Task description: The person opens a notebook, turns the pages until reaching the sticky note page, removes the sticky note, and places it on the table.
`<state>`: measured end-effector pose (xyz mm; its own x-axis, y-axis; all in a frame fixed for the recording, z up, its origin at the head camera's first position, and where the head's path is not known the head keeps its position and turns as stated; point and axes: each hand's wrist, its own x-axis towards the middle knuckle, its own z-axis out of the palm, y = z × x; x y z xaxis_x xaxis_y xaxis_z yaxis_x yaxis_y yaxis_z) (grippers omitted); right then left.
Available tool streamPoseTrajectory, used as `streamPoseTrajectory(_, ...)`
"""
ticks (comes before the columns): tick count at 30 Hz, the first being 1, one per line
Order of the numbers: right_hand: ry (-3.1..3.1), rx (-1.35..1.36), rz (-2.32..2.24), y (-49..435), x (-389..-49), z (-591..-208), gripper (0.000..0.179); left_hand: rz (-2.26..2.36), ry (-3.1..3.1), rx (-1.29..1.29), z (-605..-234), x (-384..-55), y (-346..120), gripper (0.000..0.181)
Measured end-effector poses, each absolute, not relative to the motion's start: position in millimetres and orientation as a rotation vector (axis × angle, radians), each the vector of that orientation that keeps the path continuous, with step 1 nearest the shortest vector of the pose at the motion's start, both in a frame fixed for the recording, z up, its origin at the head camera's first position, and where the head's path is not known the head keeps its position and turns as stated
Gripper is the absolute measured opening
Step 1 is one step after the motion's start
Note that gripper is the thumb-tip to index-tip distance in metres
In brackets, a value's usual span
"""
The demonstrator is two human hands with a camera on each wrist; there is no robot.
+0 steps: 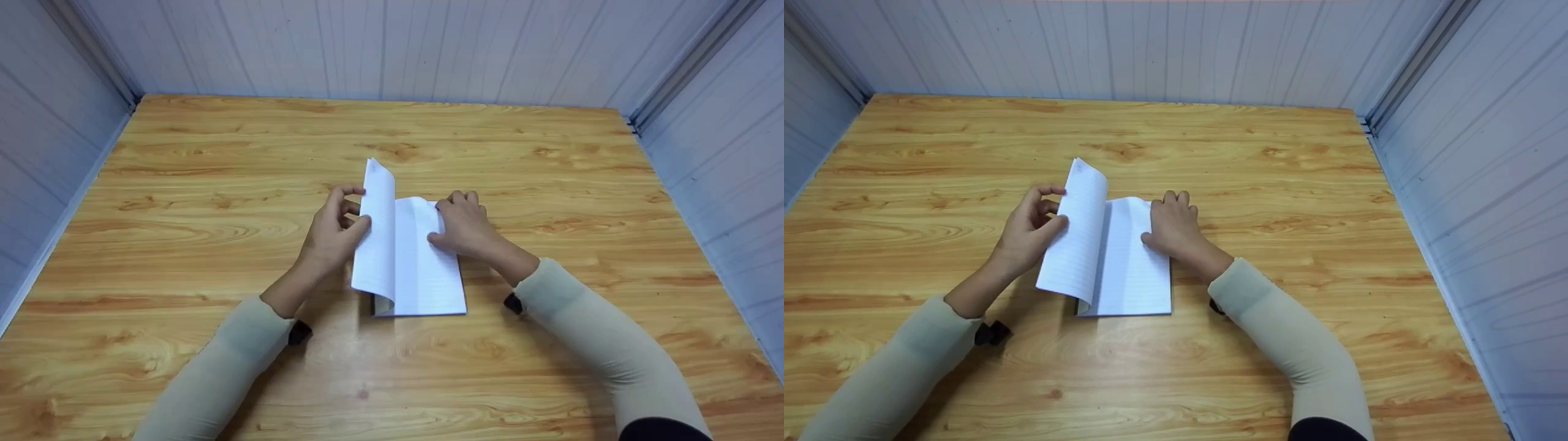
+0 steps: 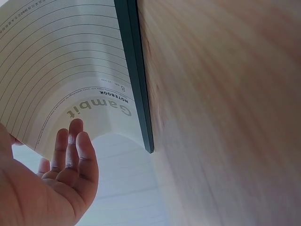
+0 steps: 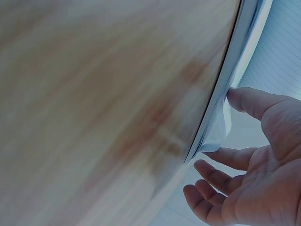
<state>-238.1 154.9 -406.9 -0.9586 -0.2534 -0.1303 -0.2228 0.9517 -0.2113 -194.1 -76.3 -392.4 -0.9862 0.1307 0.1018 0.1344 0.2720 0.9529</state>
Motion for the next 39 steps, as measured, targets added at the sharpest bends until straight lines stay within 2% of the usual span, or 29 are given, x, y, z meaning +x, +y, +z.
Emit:
streamPoseTrajectory(13, 2.919, -0.316, -0.445, 154, -240, -401, 0.057, -1.871, -2.505, -0.225, -362, -178, -72, 0.039)
streamPoseTrajectory(20, 2.913, -0.222, -0.577, 155, -242, -398, 0.074, -1.885, -2.502, -0.229, -382, -190, -76, 0.038)
streamPoseTrajectory(22, 2.905, -0.207, -0.628, 156, -242, -398, 0.074, -1.885, -2.501, -0.242, -388, -192, -77, 0.038)
streamPoseTrajectory(31, 2.93, -0.285, -0.853, 161, -239, -395, 0.038, -1.894, -2.488, -0.259, -392, -195, -77, 0.039)
streamPoseTrajectory(39, 2.936, -0.417, -0.983, 164, -236, -397, 0.034, -1.899, -2.5, -0.225, -382, -190, -75, 0.039)
